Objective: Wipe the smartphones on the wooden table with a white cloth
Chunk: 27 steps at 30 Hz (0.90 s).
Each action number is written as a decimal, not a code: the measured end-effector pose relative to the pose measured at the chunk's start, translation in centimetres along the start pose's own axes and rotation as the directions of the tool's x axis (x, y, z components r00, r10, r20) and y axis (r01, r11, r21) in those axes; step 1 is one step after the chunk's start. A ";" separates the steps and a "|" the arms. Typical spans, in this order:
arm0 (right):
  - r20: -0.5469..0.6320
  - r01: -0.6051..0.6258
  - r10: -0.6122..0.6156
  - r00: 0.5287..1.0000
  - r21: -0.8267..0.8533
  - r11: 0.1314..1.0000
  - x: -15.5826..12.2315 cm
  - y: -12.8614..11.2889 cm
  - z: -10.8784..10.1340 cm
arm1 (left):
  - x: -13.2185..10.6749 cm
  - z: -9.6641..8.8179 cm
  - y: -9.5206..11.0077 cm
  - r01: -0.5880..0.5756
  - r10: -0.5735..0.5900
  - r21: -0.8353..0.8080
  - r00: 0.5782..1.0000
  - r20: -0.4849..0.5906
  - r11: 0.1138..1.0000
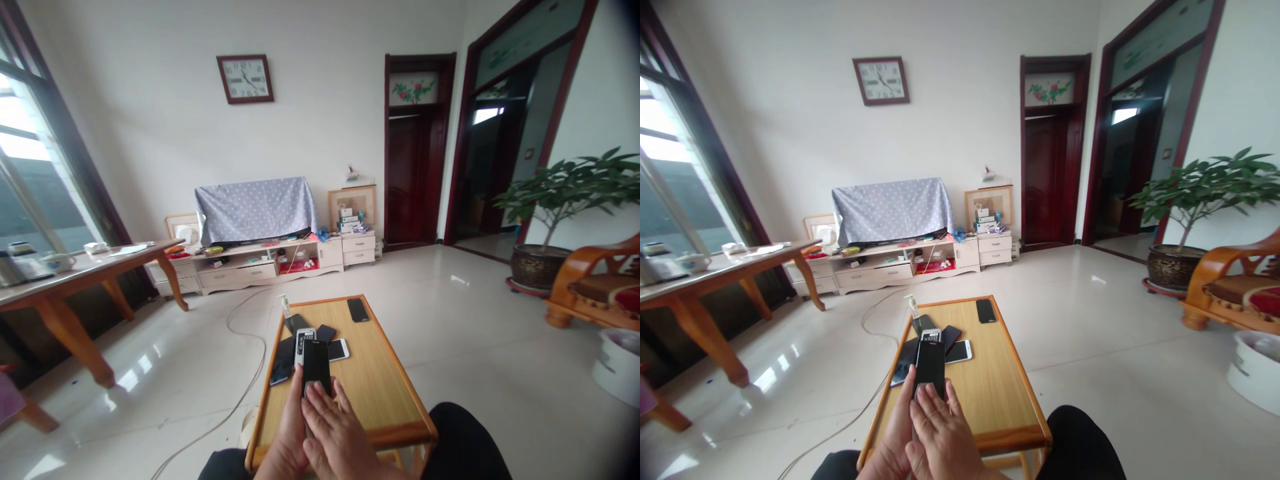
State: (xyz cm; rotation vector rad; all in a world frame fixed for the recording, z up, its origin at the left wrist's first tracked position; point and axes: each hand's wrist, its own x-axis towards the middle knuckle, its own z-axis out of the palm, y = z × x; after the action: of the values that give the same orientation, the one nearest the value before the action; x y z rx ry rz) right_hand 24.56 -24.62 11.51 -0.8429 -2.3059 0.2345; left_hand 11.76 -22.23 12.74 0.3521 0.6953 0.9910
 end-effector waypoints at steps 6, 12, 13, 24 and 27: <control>-0.169 -0.168 0.140 0.976 -0.164 0.972 4.0 3.8 -2.0 | -0.1 0.6 -0.3 -0.045 0.062 -0.167 0.993 0.097 0.985; -0.076 0.022 -0.038 0.996 -0.210 0.978 1.6 1.6 -0.2 | -0.2 -0.3 0.5 -0.022 0.040 -0.203 0.995 0.086 0.979; -0.050 0.061 -0.072 0.996 -0.203 0.977 1.1 1.2 0.1 | -0.2 -0.5 0.6 -0.013 0.025 -0.194 0.998 0.060 0.981; -0.126 -0.088 0.058 0.990 -0.242 0.966 4.1 2.8 -0.4 | 0.4 0.9 0.2 -0.100 0.120 -0.196 0.989 0.092 0.976; -0.040 0.016 -0.025 0.999 -0.212 0.977 1.8 0.9 1.2 | 0.3 -0.2 0.8 -0.049 0.051 -0.194 0.999 0.005 0.980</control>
State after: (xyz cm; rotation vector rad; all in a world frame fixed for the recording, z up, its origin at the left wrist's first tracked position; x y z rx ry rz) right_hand 23.22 -22.70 11.23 -0.9188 -2.3264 -0.0396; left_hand 11.20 -21.60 12.97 0.2041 0.5772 1.0942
